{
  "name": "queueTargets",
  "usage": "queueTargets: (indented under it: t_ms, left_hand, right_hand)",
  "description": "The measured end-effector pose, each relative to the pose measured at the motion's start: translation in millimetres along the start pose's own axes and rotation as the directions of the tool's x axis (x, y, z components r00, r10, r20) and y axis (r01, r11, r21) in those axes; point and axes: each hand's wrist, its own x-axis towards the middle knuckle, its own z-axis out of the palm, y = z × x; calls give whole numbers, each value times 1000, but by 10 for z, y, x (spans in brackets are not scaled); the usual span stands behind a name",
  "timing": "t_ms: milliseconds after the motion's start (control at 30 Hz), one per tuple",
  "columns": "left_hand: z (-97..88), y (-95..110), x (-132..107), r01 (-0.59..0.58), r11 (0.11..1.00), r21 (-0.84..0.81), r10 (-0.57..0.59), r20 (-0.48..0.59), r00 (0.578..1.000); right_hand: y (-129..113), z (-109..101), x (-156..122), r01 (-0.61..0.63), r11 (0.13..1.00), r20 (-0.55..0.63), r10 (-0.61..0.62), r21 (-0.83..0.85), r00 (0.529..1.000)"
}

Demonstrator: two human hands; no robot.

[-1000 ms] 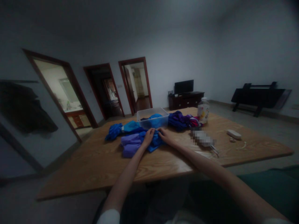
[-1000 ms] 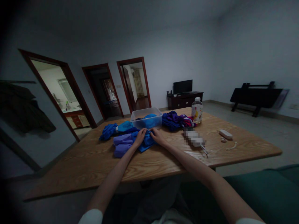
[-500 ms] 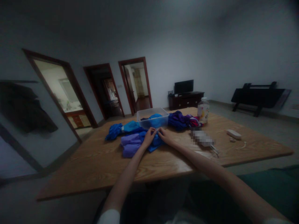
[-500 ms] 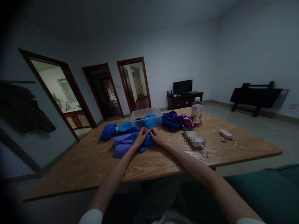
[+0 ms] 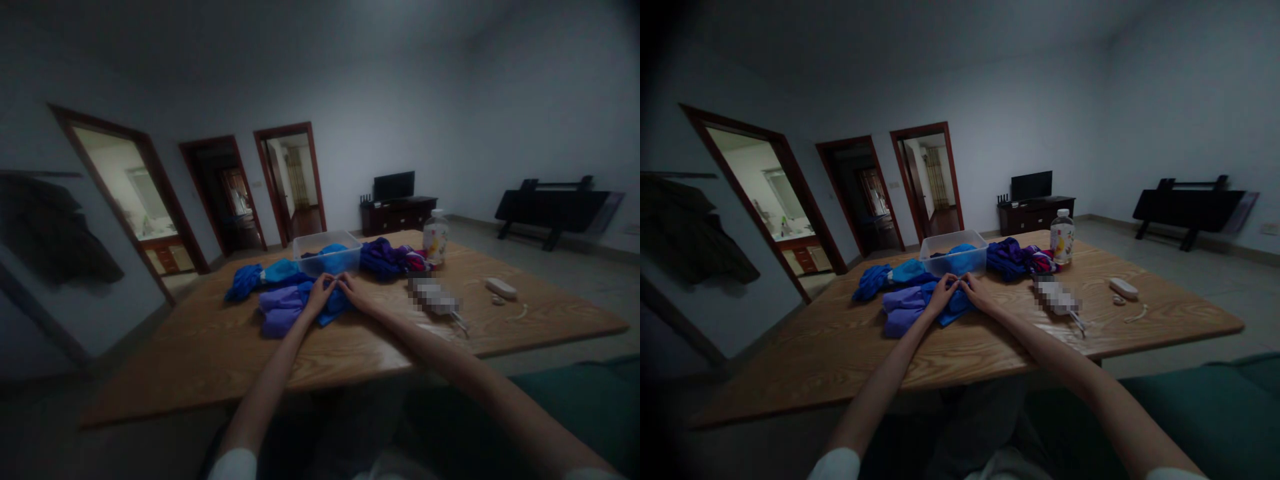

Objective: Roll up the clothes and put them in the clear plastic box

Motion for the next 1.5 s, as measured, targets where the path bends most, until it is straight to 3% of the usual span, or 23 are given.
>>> queueTargets:
  t_ms: [633, 933, 1500]
  left_hand:
    - [19, -17, -3, 29, 999, -20, -28, 52, 998]
    - [4, 49, -14, 39, 997, -66, -38, 23, 999]
    - [-9, -29, 11, 2, 999, -53, -3, -18, 1000]
  right_hand:
    - [51, 26, -3, 70, 992, -30, -74, -109, 997]
    - [1, -3, 9, 26, 1000, -27, -26, 7, 999]
    - [-24, -15, 6, 60, 998, -48, -60, -19, 997]
